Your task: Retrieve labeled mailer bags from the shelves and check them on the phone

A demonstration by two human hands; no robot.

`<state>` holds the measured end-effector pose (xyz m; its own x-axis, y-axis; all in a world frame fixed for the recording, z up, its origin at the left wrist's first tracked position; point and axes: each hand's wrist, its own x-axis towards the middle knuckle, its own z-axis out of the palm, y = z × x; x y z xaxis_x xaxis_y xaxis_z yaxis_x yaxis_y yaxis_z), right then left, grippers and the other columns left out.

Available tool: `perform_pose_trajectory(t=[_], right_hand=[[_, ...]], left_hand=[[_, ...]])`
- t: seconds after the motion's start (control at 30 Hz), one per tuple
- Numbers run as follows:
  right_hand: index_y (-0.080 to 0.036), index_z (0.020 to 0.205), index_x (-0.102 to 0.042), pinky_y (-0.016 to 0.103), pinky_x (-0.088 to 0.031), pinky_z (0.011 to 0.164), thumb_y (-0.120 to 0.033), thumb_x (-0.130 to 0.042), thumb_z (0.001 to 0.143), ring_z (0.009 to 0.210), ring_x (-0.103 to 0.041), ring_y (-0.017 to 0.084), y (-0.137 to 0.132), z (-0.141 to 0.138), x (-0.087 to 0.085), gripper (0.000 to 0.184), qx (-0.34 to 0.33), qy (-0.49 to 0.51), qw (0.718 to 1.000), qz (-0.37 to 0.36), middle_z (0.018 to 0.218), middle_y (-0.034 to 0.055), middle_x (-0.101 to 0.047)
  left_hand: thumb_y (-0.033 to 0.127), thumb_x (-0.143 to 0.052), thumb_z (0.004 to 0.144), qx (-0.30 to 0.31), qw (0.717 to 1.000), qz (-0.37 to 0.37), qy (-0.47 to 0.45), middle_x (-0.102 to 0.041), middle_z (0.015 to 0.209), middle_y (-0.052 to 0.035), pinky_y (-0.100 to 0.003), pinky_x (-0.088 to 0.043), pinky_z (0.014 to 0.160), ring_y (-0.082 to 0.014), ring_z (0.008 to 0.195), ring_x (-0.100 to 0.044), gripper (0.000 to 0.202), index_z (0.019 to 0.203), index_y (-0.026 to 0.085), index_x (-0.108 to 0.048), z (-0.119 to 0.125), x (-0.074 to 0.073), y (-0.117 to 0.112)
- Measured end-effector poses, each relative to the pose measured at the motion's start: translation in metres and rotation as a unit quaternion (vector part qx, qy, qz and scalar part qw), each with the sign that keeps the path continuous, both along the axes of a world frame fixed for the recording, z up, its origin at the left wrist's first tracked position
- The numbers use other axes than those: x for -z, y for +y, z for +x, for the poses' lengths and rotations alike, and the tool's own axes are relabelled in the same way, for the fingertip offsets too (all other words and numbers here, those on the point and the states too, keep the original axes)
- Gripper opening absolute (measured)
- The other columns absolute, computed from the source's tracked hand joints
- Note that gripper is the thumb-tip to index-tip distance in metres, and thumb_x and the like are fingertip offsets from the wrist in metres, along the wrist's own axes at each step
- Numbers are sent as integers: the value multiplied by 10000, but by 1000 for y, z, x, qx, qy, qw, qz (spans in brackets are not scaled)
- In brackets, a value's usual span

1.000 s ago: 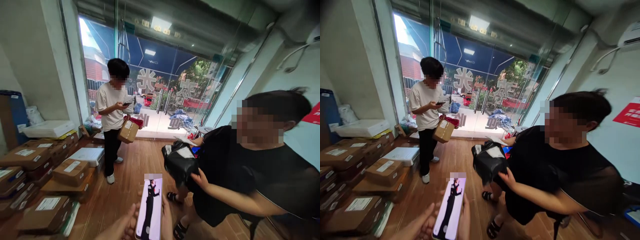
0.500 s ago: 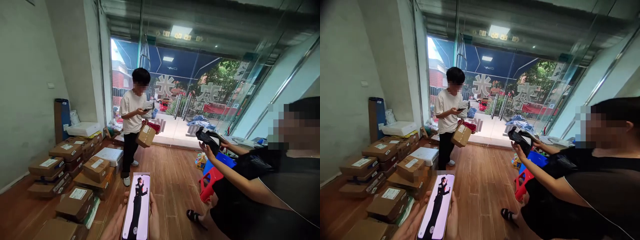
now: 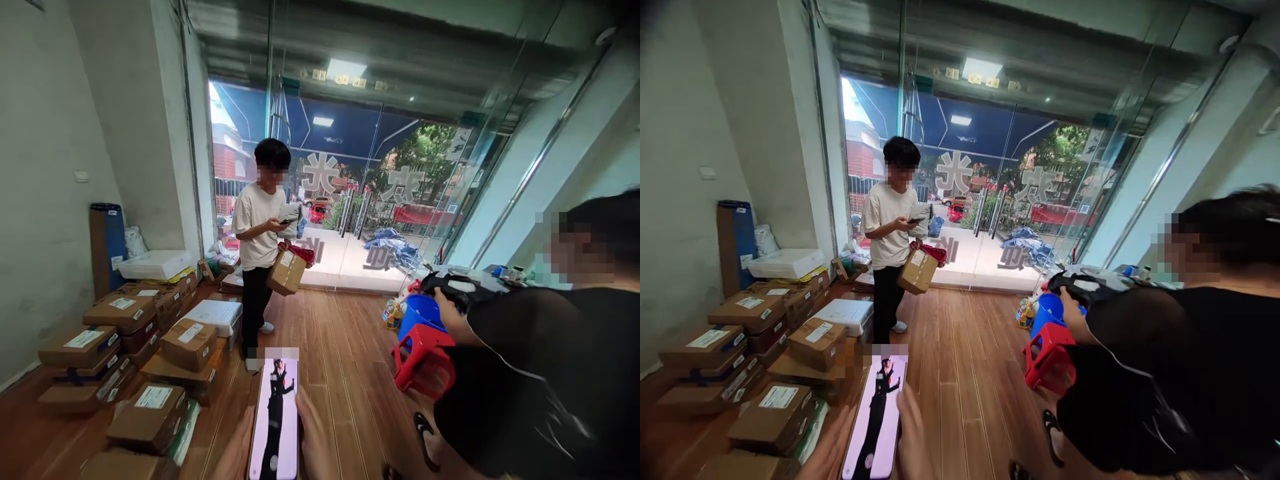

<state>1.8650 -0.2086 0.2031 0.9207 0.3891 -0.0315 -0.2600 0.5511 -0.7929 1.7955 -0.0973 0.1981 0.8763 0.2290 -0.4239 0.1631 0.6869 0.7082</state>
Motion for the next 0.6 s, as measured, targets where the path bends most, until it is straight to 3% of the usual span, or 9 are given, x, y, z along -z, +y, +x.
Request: perform_pose_trajectory(t=[0.1,0.2,0.33,0.47,0.6], right_hand=[[-181,1057,-653,369,-434,921,-362,-828,587,986,-610,250,-5,-8,-18,533,-19,-45,996,-75,1035,55,-703],[-181,1028,-656,364,-443,906,-422,-844,548,955,-619,247,-1,-12,-21,569,10,-29,994,-109,1005,55,-708],[-193,993,-677,334,-459,894,-656,-679,641,999,-615,256,9,-18,-14,582,56,21,994,-91,1007,60,-708],[-203,1099,-624,329,-446,919,-479,-734,644,1030,-608,255,14,-28,-6,544,76,-7,991,-112,1065,51,-695],[-200,1112,-563,334,-483,834,-359,-750,616,890,-641,234,18,-35,3,554,95,-48,985,-135,975,48,-703]], left_hand=[[675,-632,671,49,998,-30,17,-622,1229,-102,-428,-568,620,-373,1039,-608,751,1288,254,-554,-9,-11,-5],[678,-649,655,74,996,-36,-20,-630,1204,-130,-417,-555,622,-338,897,-646,852,1363,237,-472,-15,-20,-7],[633,-611,734,112,993,-31,-26,-559,1311,-112,-394,-550,704,-309,1006,-610,904,1473,289,-220,-19,-25,-2],[618,-556,786,155,986,-36,-45,-438,1430,-94,-388,-553,699,-325,1107,-558,883,1484,317,-107,-22,-24,3],[538,-547,828,111,993,-24,-32,-322,1504,-56,-355,-562,646,-313,1151,-529,831,1478,352,-64,-27,-23,0]])
